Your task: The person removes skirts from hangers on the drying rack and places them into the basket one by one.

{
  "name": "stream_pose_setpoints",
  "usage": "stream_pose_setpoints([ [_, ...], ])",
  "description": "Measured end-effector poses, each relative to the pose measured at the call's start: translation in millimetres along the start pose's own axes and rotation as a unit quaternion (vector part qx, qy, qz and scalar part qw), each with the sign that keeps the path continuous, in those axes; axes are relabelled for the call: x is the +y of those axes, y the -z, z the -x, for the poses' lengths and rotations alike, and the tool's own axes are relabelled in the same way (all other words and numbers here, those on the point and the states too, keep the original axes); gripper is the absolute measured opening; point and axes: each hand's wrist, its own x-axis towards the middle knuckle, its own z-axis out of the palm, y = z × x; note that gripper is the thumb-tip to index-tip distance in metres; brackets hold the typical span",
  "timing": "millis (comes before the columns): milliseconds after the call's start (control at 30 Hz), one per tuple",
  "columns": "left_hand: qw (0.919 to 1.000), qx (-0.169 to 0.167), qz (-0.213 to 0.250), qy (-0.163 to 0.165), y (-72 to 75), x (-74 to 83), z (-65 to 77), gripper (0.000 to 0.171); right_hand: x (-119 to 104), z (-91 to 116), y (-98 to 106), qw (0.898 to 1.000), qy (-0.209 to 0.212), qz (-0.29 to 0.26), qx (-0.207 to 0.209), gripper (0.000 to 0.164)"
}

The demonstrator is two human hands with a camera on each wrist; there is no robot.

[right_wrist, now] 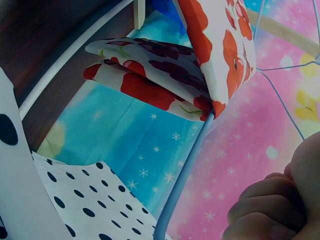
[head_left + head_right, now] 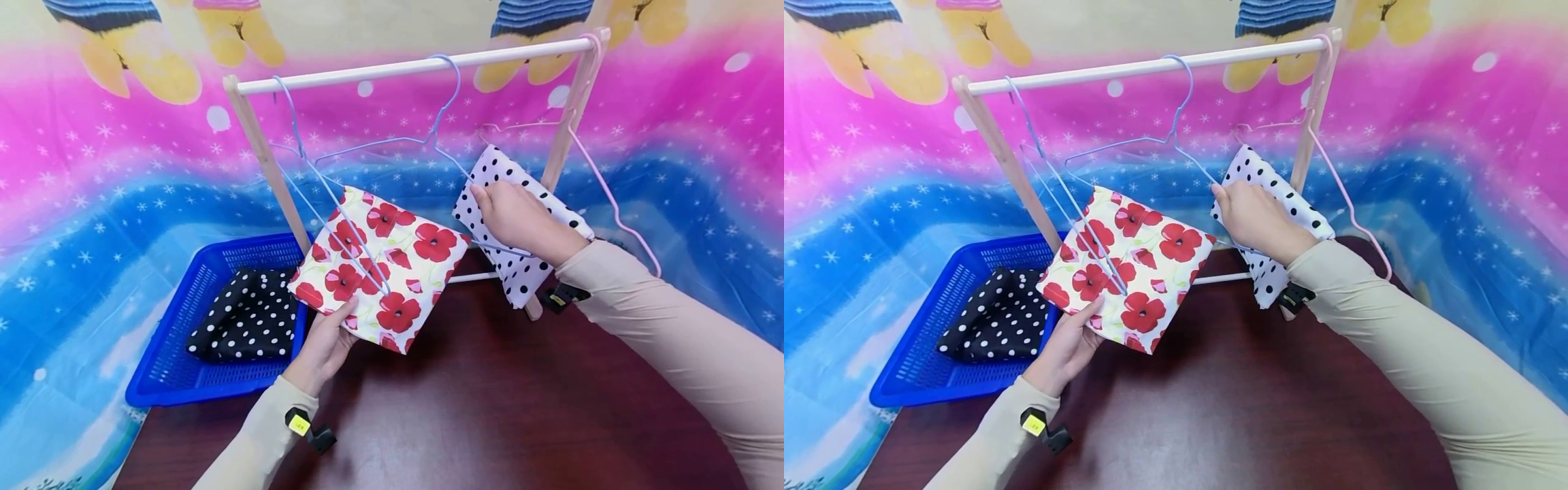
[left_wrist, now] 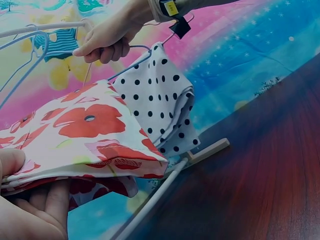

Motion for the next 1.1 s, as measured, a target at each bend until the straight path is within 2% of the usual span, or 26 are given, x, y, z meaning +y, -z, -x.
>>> stream_pose_setpoints([
  [333,0.9999,-0.009,-0.001,-0.007,0.5,8.7,0.4,0.029,1,-2,1,1.000,0.003,-0.010,0.003,0.055],
  [500,0.9998,-0.010,-0.009,-0.013,1.4,10.6,-1.2,0.033,1,-4,0,1.000,0.000,-0.014,-0.001,0.055],
  [900,0.9999,-0.004,-0.010,-0.005,1.8,15.2,2.3,0.032,2,-6,-2,1.000,-0.010,-0.018,-0.006,0.056],
  [1100,0.9996,0.000,-0.028,0.002,6.9,18.4,7.3,0.035,3,-6,-2,1.000,-0.007,-0.021,-0.008,0.057],
])
